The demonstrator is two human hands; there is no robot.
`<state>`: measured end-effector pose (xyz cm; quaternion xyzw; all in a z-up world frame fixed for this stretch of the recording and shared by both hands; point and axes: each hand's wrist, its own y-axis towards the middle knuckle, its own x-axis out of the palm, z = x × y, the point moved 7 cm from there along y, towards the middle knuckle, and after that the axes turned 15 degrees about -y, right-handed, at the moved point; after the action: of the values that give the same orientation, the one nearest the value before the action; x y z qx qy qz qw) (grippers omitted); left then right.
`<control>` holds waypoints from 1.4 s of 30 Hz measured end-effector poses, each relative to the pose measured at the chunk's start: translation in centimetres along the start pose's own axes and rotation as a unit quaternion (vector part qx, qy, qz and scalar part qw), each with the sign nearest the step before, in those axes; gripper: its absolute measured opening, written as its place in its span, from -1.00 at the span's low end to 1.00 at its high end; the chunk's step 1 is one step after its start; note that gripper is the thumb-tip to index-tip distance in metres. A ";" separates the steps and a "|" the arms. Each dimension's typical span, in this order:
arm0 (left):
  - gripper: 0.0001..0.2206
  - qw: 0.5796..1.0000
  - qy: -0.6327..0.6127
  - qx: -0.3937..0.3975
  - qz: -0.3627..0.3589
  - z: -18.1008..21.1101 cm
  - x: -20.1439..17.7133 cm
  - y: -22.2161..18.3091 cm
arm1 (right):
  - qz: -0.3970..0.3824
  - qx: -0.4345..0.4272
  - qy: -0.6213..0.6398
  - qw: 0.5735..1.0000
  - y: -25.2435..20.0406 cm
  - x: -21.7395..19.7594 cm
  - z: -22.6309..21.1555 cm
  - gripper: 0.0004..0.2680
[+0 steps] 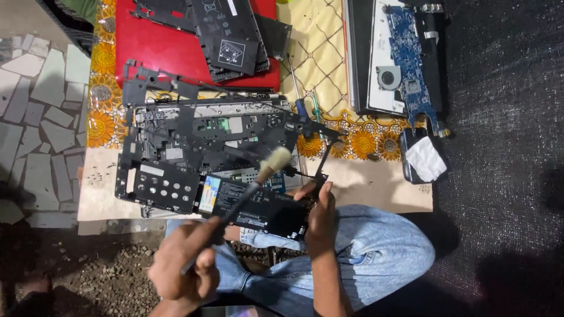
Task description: Disassembling a laptop by unscrewing internal components and removing the battery and frame.
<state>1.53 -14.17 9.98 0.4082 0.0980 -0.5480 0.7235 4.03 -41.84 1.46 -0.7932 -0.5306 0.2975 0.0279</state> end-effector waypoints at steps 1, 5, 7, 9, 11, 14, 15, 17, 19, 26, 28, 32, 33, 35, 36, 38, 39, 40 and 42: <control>-0.40 0.989 -0.139 0.042 -0.005 1.8 -0.4 0.8 | 0.010 0.002 0.005 1.000 0.1 -0.2 0.0 -0.35; -0.63 0.949 -0.304 0.086 -0.005 0.2 0.9 1.2 | 0.044 0.001 0.030 0.999 0.8 -0.6 0.1 -0.36; -0.60 0.968 -0.227 0.082 0.060 -1.5 -1.0 2.5 | 0.067 -0.046 0.037 0.996 2.0 -1.0 1.8 -0.36; -0.57 0.978 -0.149 0.080 0.124 -1.1 -3.1 3.9 | 0.091 -0.094 0.046 0.990 2.7 -1.3 2.5 -0.36; -0.49 0.948 -0.241 -0.052 0.200 -1.0 -5.3 5.1 | 0.100 -0.089 0.067 0.989 2.8 -1.4 3.0 -0.39; -0.63 0.885 -0.449 -0.067 0.107 -2.8 -2.8 2.5 | 0.056 -0.080 0.082 0.992 1.8 -0.8 1.3 -0.40; -0.63 0.885 -0.448 -0.068 0.110 -2.6 -3.1 3.1 | 0.053 -0.082 0.080 0.992 2.1 -0.9 2.2 -0.40; -0.67 0.955 -0.292 0.051 -0.007 0.2 -2.7 4.6 | 0.079 -0.117 0.050 0.989 2.6 -1.5 3.3 -0.40; -0.61 0.958 -0.276 -0.016 0.083 -1.7 -4.2 4.3 | 0.087 -0.108 0.084 0.987 2.7 -1.4 3.6 -0.40; -0.21 0.978 -0.032 -0.086 0.186 -1.1 -8.9 6.3 | 0.093 -0.133 0.124 0.979 2.8 -1.2 3.4 -0.42; -0.49 0.991 -0.055 0.007 0.121 -3.5 -6.3 4.7 | 0.092 -0.121 0.134 0.979 2.6 -1.3 3.7 -0.42; -0.35 0.986 0.139 -0.084 -0.050 -12.4 -4.4 -4.5 | 0.116 -0.073 0.108 0.985 2.8 -2.3 3.5 -0.41; -0.35 0.985 0.138 -0.085 -0.055 -9.5 -4.6 -1.8 | 0.117 -0.069 0.106 0.985 3.1 -2.4 3.9 -0.41; -0.56 0.972 -0.127 0.110 0.162 -1.3 -7.8 3.2 | 0.132 -0.065 0.098 0.984 3.9 -2.4 4.5 -0.42; -0.56 0.973 -0.126 0.109 0.162 -1.3 -7.8 2.8 | 0.130 -0.065 0.098 0.985 3.3 -2.4 3.9 -0.42; -0.36 0.997 -0.004 -0.014 0.079 -2.8 -6.4 2.9 | 0.127 -0.026 0.153 0.980 2.4 -2.0 2.9 -0.43; -0.36 0.997 -0.005 -0.014 0.079 -2.1 -6.8 3.6 | 0.127 -0.026 0.153 0.980 2.5 -2.0 3.1 -0.43; -0.54 0.994 -0.093 0.051 0.014 -0.6 -6.4 4.3 | 0.128 -0.025 0.157 0.979 2.6 -2.1 3.4 -0.43; -0.70 0.975 -0.181 0.117 -0.047 0.9 -6.1 4.5 | 0.129 -0.029 0.161 0.978 3.6 -2.2 3.8 -0.43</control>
<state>2.85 -10.15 16.38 0.3791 -0.0802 -0.6538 0.6499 4.50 -46.30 -1.93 -0.8929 -0.4207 0.1519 0.0516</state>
